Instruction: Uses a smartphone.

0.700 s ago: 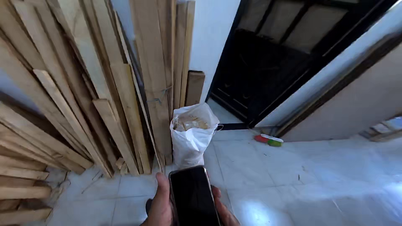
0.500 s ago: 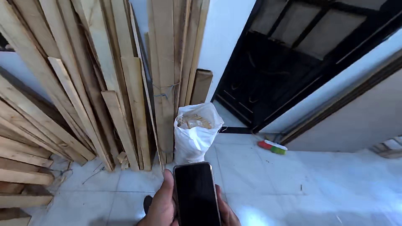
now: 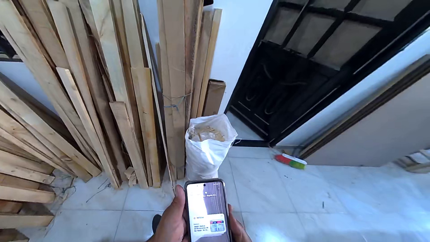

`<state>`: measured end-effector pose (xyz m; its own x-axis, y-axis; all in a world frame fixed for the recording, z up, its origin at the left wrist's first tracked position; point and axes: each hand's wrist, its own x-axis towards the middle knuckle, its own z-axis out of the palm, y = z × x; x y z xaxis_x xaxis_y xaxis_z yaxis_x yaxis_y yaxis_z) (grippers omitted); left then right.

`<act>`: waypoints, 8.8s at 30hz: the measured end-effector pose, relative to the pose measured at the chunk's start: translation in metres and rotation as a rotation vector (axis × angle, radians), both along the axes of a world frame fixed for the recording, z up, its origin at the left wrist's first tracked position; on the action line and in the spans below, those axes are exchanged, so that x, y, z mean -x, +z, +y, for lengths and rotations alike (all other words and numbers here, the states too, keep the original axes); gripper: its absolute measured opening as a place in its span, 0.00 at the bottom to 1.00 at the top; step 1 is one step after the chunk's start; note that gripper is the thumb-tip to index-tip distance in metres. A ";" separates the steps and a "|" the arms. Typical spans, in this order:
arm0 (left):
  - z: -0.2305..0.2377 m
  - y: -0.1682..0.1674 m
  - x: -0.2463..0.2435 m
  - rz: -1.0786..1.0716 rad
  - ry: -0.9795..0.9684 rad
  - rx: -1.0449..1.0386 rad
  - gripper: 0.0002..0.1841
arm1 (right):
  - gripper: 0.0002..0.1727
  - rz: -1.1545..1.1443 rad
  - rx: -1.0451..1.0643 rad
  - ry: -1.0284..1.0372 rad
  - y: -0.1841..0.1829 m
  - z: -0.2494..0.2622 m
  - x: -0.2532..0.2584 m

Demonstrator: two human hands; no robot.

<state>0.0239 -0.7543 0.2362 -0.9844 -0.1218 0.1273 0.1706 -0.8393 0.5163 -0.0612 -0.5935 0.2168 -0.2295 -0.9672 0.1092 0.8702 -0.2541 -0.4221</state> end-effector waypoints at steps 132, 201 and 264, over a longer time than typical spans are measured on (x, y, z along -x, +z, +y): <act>-0.007 -0.040 -0.011 -0.070 -0.126 -0.207 0.37 | 0.58 1.706 -0.616 -0.481 -0.013 0.004 0.007; -0.008 -0.049 -0.007 -0.009 -0.129 -0.213 0.33 | 0.39 2.141 -0.619 -0.762 0.026 -0.051 0.030; -0.014 -0.046 -0.006 -0.073 -0.148 -0.244 0.36 | 0.23 1.727 -0.535 -0.791 -0.002 -0.012 0.011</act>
